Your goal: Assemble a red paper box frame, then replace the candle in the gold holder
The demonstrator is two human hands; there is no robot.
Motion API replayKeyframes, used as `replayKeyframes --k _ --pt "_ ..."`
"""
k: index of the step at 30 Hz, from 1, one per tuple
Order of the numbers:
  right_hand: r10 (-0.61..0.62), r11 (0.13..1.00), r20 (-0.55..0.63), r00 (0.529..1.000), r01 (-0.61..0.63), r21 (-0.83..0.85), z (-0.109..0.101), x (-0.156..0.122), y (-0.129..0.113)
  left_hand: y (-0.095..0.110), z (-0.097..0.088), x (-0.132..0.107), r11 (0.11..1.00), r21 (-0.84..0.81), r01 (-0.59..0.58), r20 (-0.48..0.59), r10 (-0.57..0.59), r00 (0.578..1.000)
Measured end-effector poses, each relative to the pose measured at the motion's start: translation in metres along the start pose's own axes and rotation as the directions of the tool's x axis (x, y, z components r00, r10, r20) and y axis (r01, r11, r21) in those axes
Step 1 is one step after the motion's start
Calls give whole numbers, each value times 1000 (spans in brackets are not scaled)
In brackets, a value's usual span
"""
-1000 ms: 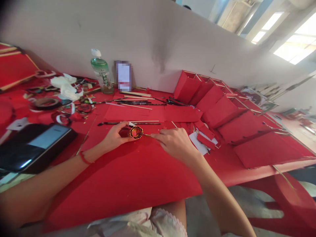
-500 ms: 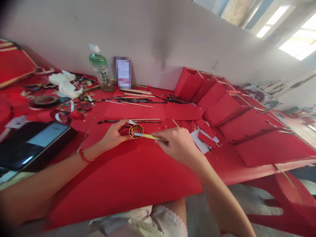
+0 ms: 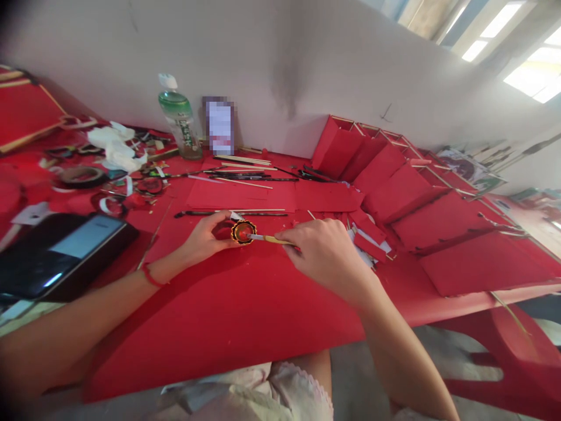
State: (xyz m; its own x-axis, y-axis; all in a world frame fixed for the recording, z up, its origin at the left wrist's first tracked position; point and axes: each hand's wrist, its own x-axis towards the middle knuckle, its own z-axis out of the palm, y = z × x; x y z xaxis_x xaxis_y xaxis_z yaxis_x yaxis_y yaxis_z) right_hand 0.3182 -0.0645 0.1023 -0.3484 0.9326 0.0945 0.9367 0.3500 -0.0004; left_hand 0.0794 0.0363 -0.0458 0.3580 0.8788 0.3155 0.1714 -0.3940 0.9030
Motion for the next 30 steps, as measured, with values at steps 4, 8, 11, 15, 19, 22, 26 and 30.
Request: replayKeyframes --k 4,8,11,15,19,22,26,30 --pt "2 998 65 998 2 -67 -2 6 -7 1 0 0 1000 8 -28 30 27 999" --pt "-5 996 70 998 11 -89 -6 7 -9 1 0 -1 1000 21 -13 14 13 1000" --pt "12 992 65 998 -4 -129 -11 5 -9 0 0 -1 999 32 1 -23 0 1000" --pt "0 984 103 995 19 -175 -13 6 -13 0 0 -1 999 50 -19 -5 19 1000" --pt "-13 983 113 993 33 -178 -11 8 -17 3 -1 0 999 34 -5 17 5 1000" --pt "-14 982 102 995 33 -186 -14 6 -16 3 -1 0 1000 29 0 38 -1 999" --pt "-3 983 81 997 18 -182 -18 3 -17 4 -1 0 999 29 22 28 -22 999" --pt "-25 987 109 994 41 -153 -17 3 -19 7 -1 0 999 -13 42 82 -41 996"
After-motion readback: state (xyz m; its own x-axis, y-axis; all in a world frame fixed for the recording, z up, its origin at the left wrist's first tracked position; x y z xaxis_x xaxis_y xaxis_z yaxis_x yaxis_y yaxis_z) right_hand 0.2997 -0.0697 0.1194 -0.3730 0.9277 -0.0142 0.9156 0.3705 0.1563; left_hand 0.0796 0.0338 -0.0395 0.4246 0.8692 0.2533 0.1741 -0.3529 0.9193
